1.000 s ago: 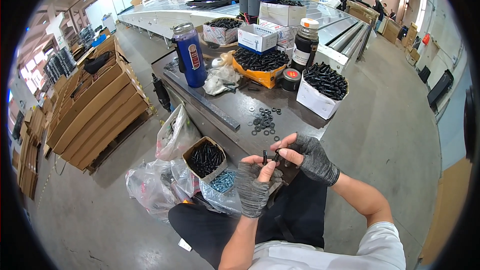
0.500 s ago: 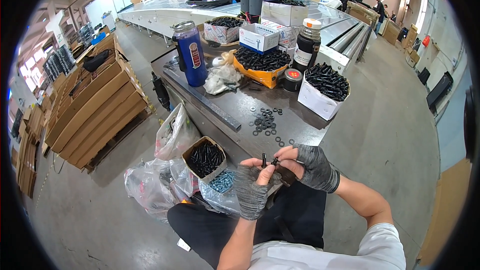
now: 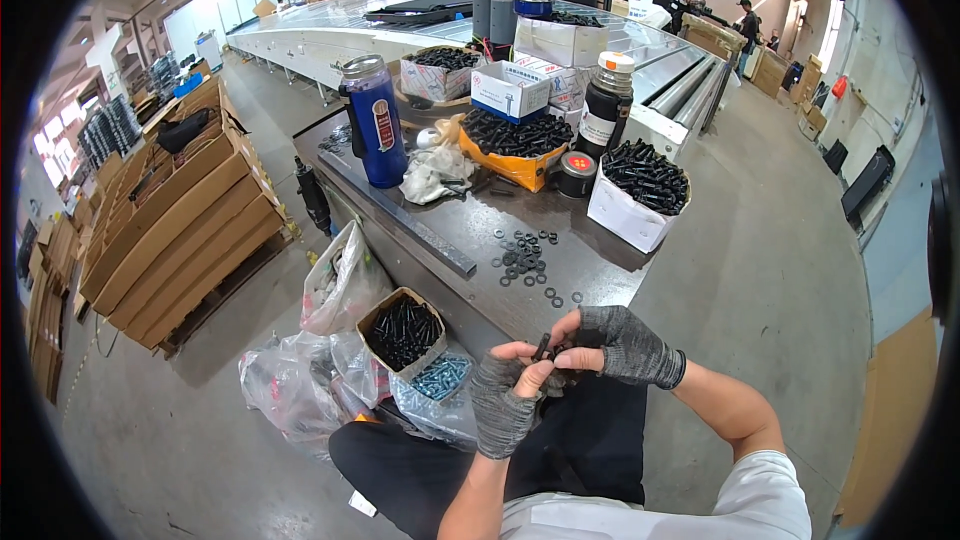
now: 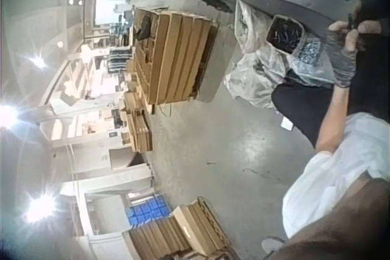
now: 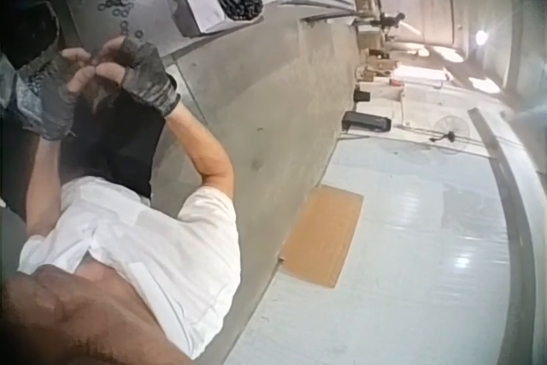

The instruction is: Assembling small plastic components by manually adding rubber washers to them on a workbench.

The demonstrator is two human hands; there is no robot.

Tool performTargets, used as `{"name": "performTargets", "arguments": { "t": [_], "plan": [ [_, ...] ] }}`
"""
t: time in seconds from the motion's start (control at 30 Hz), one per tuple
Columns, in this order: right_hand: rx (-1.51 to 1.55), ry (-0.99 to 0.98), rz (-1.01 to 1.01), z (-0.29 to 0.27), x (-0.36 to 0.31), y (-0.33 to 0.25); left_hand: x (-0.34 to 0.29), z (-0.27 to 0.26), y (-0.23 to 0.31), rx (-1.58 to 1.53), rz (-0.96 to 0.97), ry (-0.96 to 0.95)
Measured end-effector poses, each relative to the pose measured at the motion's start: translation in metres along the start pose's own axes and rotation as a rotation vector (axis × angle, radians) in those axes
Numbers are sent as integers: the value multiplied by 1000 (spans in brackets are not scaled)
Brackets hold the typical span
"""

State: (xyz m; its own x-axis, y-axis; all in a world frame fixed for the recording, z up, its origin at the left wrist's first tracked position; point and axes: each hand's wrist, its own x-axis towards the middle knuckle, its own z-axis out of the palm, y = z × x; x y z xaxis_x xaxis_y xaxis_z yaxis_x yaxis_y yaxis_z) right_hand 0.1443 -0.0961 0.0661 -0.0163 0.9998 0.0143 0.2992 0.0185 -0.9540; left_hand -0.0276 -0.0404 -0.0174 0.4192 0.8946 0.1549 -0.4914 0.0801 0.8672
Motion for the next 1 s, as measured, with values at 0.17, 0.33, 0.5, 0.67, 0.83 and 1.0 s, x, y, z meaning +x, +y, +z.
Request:
{"name": "performTargets", "arguments": {
  "t": [0.17,0.33,0.5,0.67,0.83,1.0],
  "plan": [
    [-337,122,-123,-18,1,3,-1,-8,-6,-45,15,-2],
    [-774,383,-274,-51,12,24,-2,-13,-5,-140,-45,56],
    [-996,224,-429,-33,11,28,-1,-16,-6,-131,-52,66],
    [-1125,259,-434,-20,7,20,-2,-17,-7,-108,-31,53],
    [-1106,382,-490,-61,59,44,-3,-13,-5,-120,10,47],
    [-979,352,-506,-81,94,70,-2,-12,-8,-91,10,57]
  ]
}}
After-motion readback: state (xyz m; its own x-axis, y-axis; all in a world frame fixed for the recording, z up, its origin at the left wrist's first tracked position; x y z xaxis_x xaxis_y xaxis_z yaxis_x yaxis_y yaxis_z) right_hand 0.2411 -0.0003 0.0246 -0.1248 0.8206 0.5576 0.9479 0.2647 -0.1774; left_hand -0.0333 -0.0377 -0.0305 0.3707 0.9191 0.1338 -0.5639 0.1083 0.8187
